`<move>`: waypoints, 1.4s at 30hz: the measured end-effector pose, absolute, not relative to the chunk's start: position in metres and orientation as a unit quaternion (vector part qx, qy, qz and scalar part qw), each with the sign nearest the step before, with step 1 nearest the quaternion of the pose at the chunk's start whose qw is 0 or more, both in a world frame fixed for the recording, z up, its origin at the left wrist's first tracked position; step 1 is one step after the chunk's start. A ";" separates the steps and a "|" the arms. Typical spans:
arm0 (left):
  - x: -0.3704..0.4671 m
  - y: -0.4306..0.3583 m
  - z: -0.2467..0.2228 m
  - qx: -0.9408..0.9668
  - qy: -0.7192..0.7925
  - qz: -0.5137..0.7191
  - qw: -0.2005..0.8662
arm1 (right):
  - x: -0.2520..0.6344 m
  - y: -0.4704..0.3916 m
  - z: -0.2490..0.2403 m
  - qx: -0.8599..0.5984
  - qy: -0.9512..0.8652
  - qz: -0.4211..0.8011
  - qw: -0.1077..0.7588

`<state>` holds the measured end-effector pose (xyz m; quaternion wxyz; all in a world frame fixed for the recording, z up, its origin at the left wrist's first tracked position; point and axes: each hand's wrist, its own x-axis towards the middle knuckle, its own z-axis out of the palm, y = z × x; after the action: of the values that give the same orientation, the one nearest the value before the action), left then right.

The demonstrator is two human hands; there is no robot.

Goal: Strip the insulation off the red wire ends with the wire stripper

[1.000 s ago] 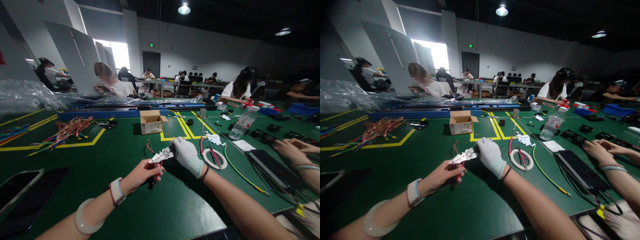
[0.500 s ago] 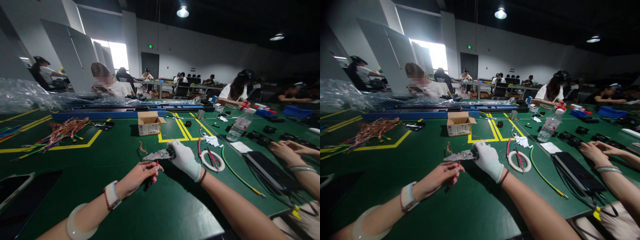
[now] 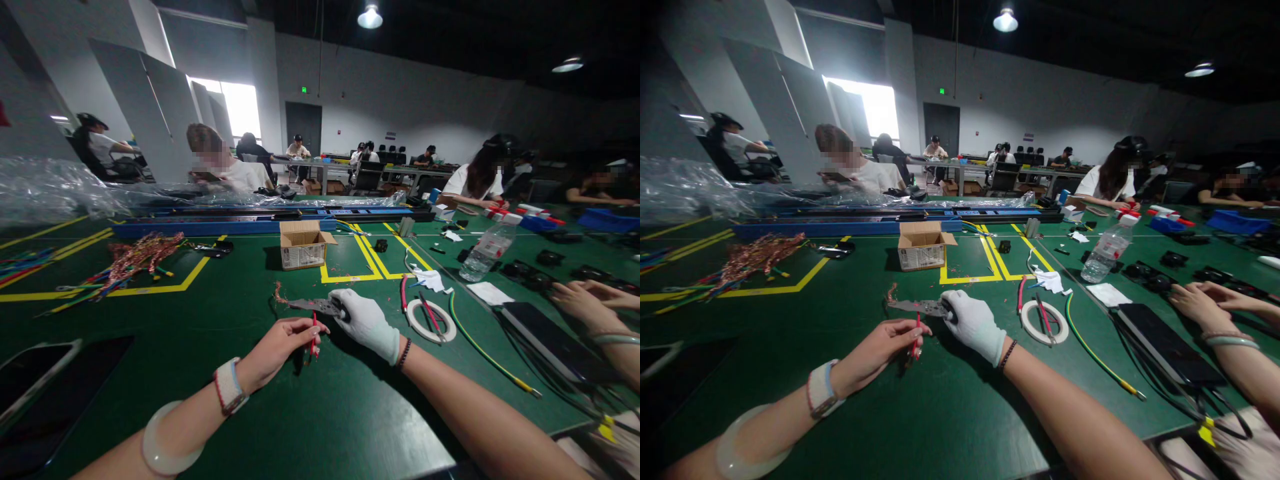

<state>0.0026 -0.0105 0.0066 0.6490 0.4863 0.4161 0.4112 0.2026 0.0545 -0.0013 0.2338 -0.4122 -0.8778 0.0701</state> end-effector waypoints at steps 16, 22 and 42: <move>0.005 -0.011 0.009 0.449 0.383 0.395 0.705 | 0.201 0.057 -0.003 -0.474 -0.855 0.034 0.210; 0.005 -0.012 0.009 0.437 0.372 0.409 0.709 | 0.202 0.059 -0.002 -0.452 -0.863 0.030 0.225; 0.004 -0.009 0.006 0.420 0.409 0.433 0.684 | 0.192 0.050 0.020 -0.509 -0.843 -0.155 0.073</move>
<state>0.0044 -0.0088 0.0063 0.6845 0.4200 0.4093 0.4332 0.1921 0.0500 0.0197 0.0735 -0.5090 -0.8434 -0.1555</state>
